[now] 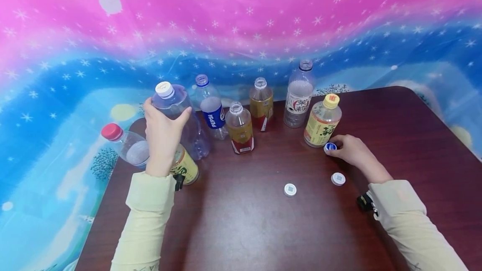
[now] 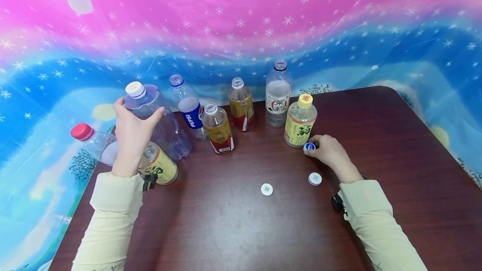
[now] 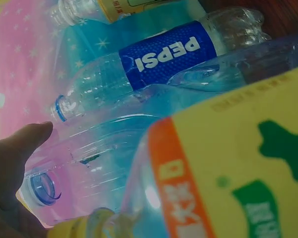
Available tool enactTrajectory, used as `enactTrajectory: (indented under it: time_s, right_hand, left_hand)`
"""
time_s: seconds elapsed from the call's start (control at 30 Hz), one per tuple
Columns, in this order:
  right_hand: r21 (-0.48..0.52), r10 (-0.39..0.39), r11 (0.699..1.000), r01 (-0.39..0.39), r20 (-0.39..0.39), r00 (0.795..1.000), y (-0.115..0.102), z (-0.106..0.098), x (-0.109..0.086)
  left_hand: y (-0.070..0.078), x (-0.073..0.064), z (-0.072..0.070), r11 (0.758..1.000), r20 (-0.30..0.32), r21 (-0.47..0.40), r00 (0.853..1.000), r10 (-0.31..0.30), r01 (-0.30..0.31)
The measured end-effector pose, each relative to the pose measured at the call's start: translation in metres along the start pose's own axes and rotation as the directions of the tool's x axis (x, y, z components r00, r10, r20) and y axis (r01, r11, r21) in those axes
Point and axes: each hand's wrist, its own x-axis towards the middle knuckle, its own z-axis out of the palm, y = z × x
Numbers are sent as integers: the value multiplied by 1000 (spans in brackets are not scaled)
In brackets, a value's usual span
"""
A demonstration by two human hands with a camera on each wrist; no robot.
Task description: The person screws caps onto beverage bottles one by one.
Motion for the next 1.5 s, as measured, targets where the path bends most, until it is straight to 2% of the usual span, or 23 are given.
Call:
enactTrajectory:
  time_s: [0.13, 0.57, 0.97, 1.23, 1.37, 1.5]
  right_hand:
    - [-13, -5, 1000, 5, -6, 1000, 0, 0, 1]
    - [-20, -2, 1000, 2, -4, 1000, 2, -2, -1]
    - [7, 30, 1000, -30, -9, 1000, 1, -8, -11]
    - [12, 8, 1000, -8, -37, 999, 3, -12, -17]
    - [14, 1, 1000, 0, -55, 998, 5, -13, -19]
    - [21, 9, 1000, -8, -52, 999, 8, -13, -20]
  left_hand:
    - [-1, 2, -1, 1000, -16, -1, 1000, 7, -7]
    - [-4, 6, -4, 1000, 6, 3, 1000, -14, 14]
    - [-5, 4, -4, 1000, 23, -2, 1000, -16, 16]
    - [-7, 3, -4, 999, 50, -25, 999, -21, 23]
    - [-6, -1, -5, 999, 5, -30, 1000, -12, 12]
    - [-2, -9, -5, 997, -102, -69, 994, 35, -42]
